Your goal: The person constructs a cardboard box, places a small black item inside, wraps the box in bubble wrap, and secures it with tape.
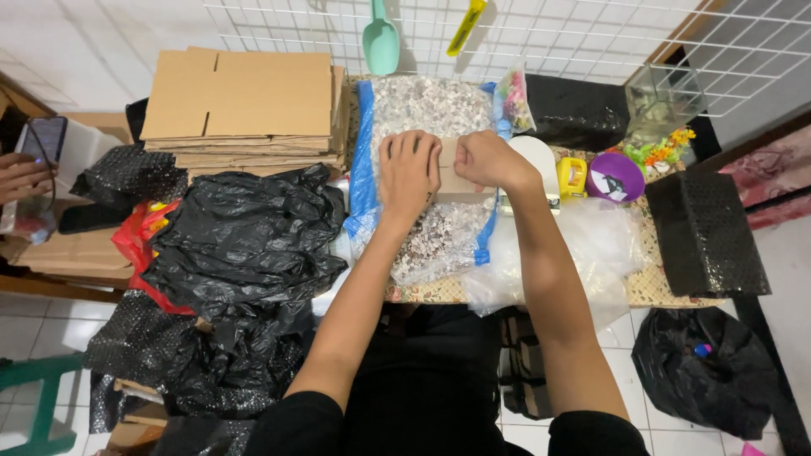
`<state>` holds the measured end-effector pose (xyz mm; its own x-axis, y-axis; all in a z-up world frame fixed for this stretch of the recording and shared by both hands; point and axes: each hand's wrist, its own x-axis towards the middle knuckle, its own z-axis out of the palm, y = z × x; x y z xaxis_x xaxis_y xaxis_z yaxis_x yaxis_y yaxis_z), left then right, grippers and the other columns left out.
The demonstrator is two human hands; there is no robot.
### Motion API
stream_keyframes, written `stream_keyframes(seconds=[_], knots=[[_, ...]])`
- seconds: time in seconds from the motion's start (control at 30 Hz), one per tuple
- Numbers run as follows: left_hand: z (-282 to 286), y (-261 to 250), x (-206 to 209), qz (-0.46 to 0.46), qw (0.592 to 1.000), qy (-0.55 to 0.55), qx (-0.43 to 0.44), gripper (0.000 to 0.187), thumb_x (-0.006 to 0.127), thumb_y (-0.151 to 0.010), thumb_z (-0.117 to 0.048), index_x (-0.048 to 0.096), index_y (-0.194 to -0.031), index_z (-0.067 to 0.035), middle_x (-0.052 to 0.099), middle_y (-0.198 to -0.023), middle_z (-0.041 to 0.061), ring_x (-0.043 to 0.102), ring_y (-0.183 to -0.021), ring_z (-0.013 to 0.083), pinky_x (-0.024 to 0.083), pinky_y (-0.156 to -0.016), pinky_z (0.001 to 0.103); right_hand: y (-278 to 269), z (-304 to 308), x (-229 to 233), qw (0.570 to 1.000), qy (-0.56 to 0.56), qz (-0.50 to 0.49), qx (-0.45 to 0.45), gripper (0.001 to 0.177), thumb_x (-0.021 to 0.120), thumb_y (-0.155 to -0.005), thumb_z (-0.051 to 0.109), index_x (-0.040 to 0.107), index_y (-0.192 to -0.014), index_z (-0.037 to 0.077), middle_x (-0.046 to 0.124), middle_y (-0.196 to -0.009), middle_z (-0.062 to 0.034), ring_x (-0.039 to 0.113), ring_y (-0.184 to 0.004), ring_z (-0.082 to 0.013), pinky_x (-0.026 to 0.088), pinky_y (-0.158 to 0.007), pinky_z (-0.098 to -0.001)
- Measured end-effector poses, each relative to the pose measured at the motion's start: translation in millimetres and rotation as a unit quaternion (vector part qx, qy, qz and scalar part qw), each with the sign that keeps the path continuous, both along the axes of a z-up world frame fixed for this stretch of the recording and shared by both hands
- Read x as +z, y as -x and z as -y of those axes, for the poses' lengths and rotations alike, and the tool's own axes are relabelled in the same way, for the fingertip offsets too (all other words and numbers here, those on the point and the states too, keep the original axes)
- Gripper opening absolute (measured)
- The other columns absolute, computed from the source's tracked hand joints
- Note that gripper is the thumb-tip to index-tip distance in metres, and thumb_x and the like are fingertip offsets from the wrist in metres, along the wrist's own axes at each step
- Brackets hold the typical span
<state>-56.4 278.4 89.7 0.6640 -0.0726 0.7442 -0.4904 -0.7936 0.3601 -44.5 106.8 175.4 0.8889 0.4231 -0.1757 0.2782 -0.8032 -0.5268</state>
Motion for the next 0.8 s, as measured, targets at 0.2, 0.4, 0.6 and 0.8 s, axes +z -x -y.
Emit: stream_keyframes(seconds=[0.2,0.4,0.6,0.8], knots=[[1.4,-0.5,-1.6,0.007,1.0,0.004,0.001,0.022,0.051,-0.107,-0.031,0.066,-0.098,-0.016,0.063,-0.095,0.006,0.061,-0.105,0.0219,0.034,-0.11,0.043,8.9,-3.3,9.9,0.999,-0.02,-0.011,-0.033,0.019,0.067,-0.085,0.019,0.067,-0.087,0.0,0.07,-0.071,-0.0149,0.07,-0.047,-0.0235,0.056,-0.049,-0.033],[2.6,-2.5,-7.8,-0.01,1.0,-0.003,0.006,0.021,0.053,-0.106,-0.031,0.067,-0.099,-0.017,0.065,-0.099,0.006,0.061,-0.108,0.0221,0.034,-0.112,0.043,15.9,0.0,8.3,0.997,-0.062,0.017,-0.034,0.017,0.063,-0.085,0.008,0.065,-0.093,-0.007,0.069,-0.079,-0.0197,0.069,-0.045,-0.0251,0.054,-0.046,-0.0329],[2.1,-0.6,-4.4,-0.019,1.0,0.003,0.0,0.021,0.052,-0.107,-0.031,0.066,-0.099,-0.018,0.066,-0.098,0.004,0.061,-0.107,0.0203,0.033,-0.112,0.043,27.0,8.0,4.8,0.985,-0.157,0.044,-0.056,0.03,0.066,-0.085,0.0,0.053,-0.111,-0.006,0.063,-0.087,-0.0197,0.067,-0.045,-0.0276,0.054,-0.044,-0.0332],[0.3,0.3,-5.5,-0.024,1.0,0.015,-0.011,0.017,0.055,-0.106,-0.03,0.067,-0.101,-0.019,0.069,-0.102,0.003,0.063,-0.112,0.0194,0.033,-0.114,0.042,24.3,19.1,-48.9,0.956,-0.194,0.195,-0.098,0.028,0.07,-0.081,-0.001,0.055,-0.104,0.002,0.063,-0.073,-0.0123,0.063,-0.055,-0.0265,0.049,-0.054,-0.0373]])
